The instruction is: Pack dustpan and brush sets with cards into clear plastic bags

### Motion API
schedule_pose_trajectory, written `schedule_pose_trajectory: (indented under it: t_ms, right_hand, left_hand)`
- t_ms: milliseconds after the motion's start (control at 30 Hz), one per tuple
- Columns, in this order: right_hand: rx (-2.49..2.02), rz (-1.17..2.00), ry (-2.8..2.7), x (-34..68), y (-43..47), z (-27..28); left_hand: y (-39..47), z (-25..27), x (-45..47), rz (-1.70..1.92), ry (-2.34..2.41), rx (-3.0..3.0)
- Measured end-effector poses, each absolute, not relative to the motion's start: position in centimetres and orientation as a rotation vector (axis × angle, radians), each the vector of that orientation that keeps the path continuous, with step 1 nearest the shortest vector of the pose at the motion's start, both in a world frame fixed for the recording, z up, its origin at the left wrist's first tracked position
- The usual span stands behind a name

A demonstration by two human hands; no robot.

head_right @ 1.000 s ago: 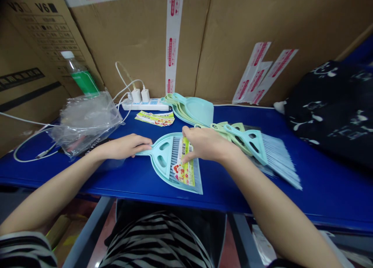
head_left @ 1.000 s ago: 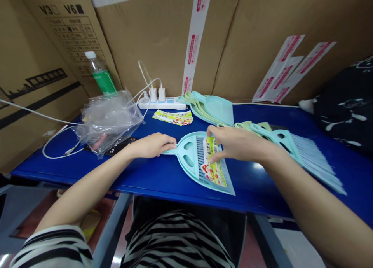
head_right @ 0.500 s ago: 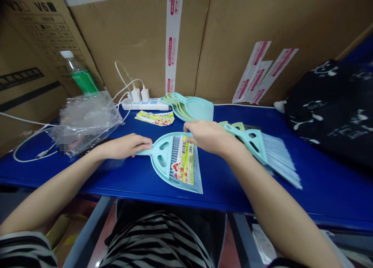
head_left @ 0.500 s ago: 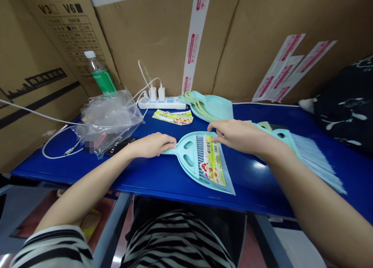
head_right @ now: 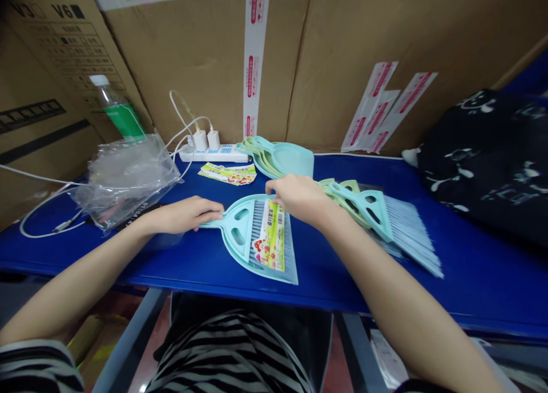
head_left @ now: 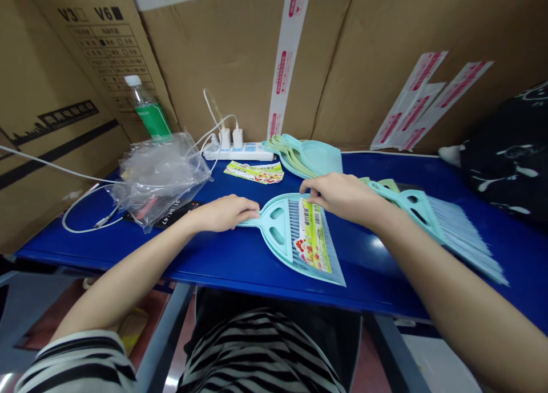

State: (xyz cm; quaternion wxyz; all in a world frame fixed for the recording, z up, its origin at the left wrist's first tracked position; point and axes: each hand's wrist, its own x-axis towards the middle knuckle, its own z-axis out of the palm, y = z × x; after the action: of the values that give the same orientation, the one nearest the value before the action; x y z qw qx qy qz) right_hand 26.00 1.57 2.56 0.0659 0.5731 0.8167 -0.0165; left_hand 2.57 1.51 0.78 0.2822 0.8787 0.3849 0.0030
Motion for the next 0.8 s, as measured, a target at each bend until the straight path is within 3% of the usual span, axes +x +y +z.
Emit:
schedule_pose_trajectory:
  t_ms: [800]
  right_hand:
    - [1.741,0.111,2.555,26.19,1.98,2.51]
  left_hand:
    - [1.42,0.79,2.62,0.005,1.039,2.357]
